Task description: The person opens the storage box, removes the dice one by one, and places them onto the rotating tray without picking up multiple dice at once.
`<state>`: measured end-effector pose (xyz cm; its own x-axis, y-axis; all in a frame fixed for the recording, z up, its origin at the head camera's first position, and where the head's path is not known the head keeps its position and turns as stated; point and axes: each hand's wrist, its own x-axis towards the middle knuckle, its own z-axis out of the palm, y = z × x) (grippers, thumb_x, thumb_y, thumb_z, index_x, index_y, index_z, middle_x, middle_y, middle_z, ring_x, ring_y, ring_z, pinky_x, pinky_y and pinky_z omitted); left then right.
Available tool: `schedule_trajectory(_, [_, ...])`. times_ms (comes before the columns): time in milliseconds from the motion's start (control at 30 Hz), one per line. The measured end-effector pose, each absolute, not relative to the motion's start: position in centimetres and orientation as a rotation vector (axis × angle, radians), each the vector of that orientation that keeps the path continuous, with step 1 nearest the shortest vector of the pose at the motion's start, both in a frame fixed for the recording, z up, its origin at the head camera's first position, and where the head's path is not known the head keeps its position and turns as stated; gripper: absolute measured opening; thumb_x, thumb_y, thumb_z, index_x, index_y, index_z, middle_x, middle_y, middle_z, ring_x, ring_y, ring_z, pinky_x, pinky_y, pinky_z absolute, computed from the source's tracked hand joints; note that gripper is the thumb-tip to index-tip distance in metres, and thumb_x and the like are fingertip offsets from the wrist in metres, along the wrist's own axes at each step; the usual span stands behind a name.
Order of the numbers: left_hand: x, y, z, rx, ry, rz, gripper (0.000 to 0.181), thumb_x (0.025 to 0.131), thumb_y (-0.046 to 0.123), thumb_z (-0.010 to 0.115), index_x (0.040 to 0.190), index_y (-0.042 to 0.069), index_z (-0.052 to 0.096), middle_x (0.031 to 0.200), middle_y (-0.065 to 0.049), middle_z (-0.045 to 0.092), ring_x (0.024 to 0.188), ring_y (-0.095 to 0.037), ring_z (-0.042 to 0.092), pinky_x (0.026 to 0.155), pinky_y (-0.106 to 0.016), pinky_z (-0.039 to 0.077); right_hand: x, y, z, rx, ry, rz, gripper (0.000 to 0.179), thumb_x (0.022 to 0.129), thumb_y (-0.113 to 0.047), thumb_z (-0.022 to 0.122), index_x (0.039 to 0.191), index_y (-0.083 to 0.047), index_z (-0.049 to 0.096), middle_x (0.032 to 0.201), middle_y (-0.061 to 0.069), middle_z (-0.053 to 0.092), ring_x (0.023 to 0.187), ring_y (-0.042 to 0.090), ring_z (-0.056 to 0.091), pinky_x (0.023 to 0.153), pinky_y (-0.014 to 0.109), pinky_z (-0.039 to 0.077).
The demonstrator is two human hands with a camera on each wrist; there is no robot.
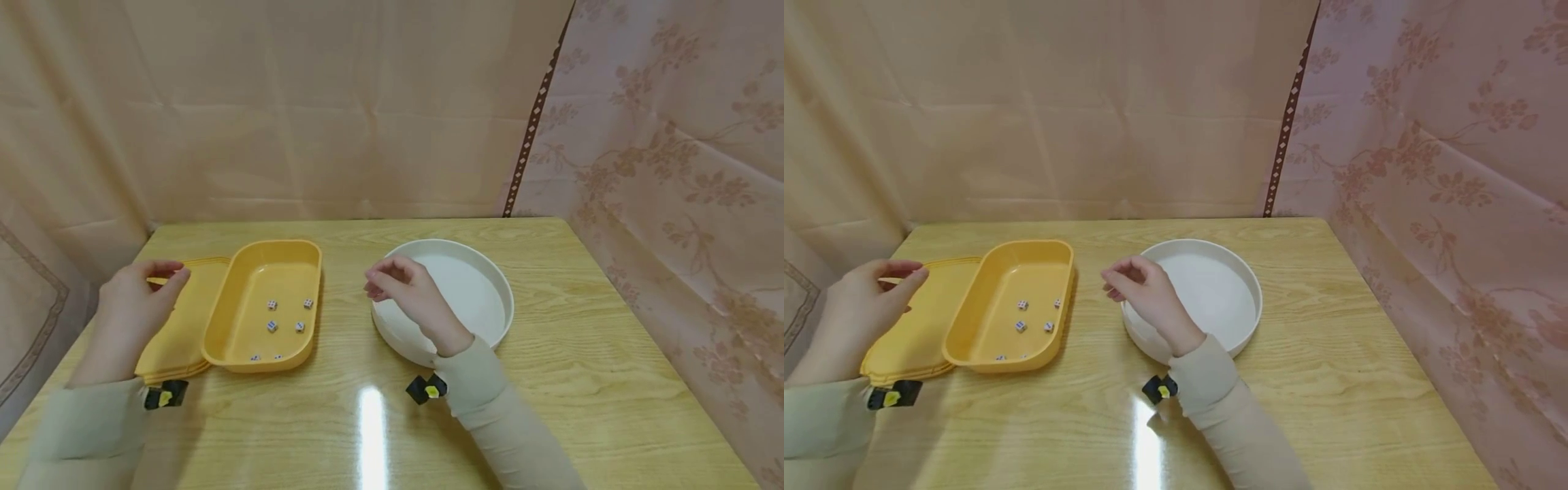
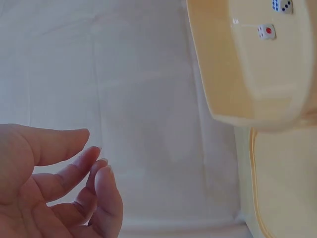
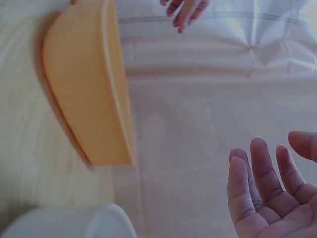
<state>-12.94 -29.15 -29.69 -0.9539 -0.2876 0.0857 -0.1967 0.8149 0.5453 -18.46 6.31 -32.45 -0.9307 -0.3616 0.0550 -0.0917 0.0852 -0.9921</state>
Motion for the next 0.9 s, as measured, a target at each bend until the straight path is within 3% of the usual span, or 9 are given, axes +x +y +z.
schedule_trajectory(167, [-14.2,-28.2,-29.8,0.283,-2.87,-0.819,0.051,0.104,0.037,0.047,0.128,-0.006,0.056,0.121,-0.031,0.058,0.094,-0.04,0.059,0.062,-0.032,0.049,-18.6,7.8,-31.7,-0.442,2.146,-2.038,0.017,0.099,-0.013,0.06,0.107,0.002,0.061,0.089,0.004,0.067,0.083,0.017,0.068,0.081,0.032,0.059])
schedule_trajectory(300, [-15.3,-27.5,-30.2,0.255,-2.935,-0.823,0.051,0.104,0.037,0.046,0.129,-0.007,0.054,0.125,-0.031,0.057,0.1,-0.043,0.058,0.077,-0.05,0.052,-18.8,9.2,-31.5,-0.417,2.146,-2.103,0.019,0.099,-0.011,0.059,0.109,0.005,0.06,0.087,0.001,0.067,0.082,0.012,0.068,0.08,0.03,0.059])
schedule_trajectory(400, [-16.1,-27.1,-30.7,0.237,-2.999,-0.827,0.053,0.104,0.039,0.045,0.13,-0.007,0.053,0.127,-0.031,0.055,0.104,-0.044,0.057,0.085,-0.055,0.05,-19.0,10.3,-31.5,-0.391,2.149,-2.149,0.017,0.099,-0.011,0.059,0.107,0.004,0.06,0.086,0.0,0.068,0.082,0.012,0.068,0.08,0.029,0.058])
schedule_trajectory(500, [-16.8,-26.9,-31.1,0.222,-3.052,-0.859,0.054,0.104,0.039,0.046,0.13,-0.008,0.053,0.129,-0.032,0.054,0.106,-0.043,0.056,0.088,-0.055,0.049,-19.1,11.3,-31.6,-0.366,2.16,-2.189,0.012,0.1,-0.011,0.058,0.104,-0.001,0.06,0.085,-0.002,0.068,0.081,0.012,0.069,0.081,0.028,0.058])
schedule_trajectory(733, [-18.5,-26.6,-31.9,0.153,-3.108,-0.901,0.048,0.103,0.031,0.051,0.126,-0.01,0.055,0.125,-0.033,0.056,0.09,-0.036,0.065,0.076,-0.044,0.056,-19.3,13.8,-31.9,-0.316,2.196,-2.254,0.017,0.101,-0.013,0.056,0.108,0.002,0.058,0.086,-0.005,0.069,0.081,0.011,0.07,0.081,0.027,0.058])
schedule_trajectory(900, [-19.5,-26.2,-32.2,0.16,-3.162,-0.882,0.046,0.102,0.03,0.053,0.125,-0.009,0.055,0.121,-0.031,0.058,0.095,-0.036,0.061,0.081,-0.045,0.054,-19.7,15.5,-32.1,-0.261,2.21,-2.304,0.014,0.101,-0.013,0.056,0.106,-0.001,0.059,0.085,-0.006,0.07,0.08,0.01,0.07,0.08,0.025,0.058])
